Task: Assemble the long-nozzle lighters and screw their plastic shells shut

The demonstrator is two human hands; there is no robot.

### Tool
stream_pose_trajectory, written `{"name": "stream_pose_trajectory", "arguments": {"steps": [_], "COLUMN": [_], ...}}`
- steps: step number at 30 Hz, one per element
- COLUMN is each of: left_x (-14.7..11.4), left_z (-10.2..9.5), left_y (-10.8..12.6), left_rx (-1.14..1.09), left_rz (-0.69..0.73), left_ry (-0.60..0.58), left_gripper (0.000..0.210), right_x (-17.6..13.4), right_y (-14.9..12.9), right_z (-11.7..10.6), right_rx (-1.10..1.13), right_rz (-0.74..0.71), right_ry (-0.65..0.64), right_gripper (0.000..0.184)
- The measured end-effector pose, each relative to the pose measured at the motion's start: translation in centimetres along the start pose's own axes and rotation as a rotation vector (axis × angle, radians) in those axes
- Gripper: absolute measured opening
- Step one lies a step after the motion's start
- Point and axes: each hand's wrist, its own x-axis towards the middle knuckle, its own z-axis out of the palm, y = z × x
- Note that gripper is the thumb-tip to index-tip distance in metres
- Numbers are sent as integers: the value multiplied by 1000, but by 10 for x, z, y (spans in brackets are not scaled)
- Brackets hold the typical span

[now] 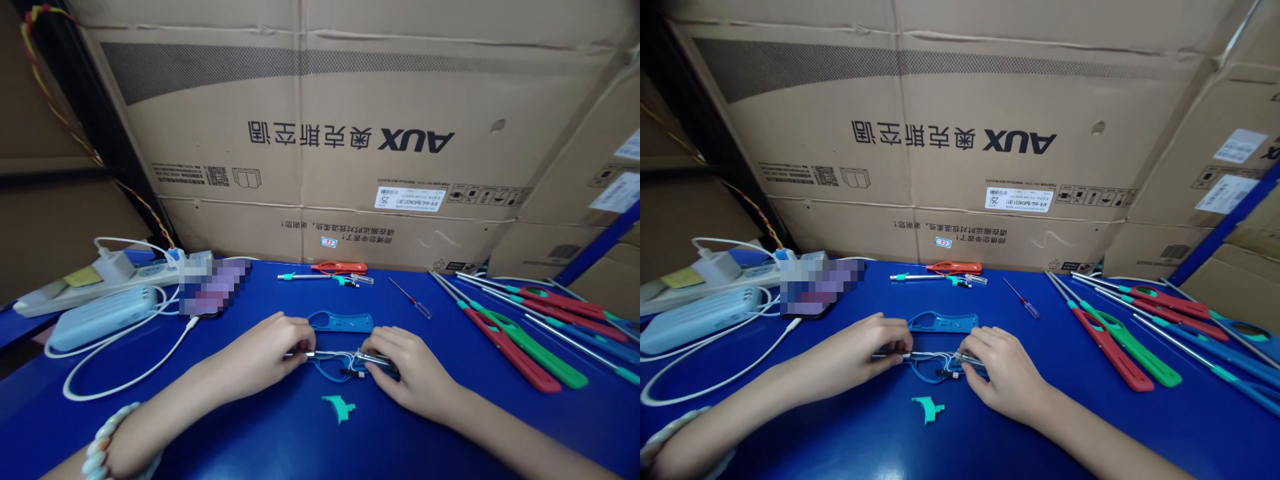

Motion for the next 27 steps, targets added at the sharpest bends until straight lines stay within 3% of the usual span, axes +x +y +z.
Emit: {"name": "stream_pose_trajectory", "arguments": {"steps": [9,27], "left_x": [-1,-1], "left_z": [2,4], "left_y": [1,0], "left_rx": [5,105], "left_rz": [-34,-2], "left_ry": [-15,-8], "left_gripper": [11,12], "right_x": [-2,-2], "right_y": [-7,-3], "right_z": [-4,-2], "right_rx": [-111,-63], "right_rz": [-55,-49], "right_ry": [3,-56], "right_gripper": [14,12]}}
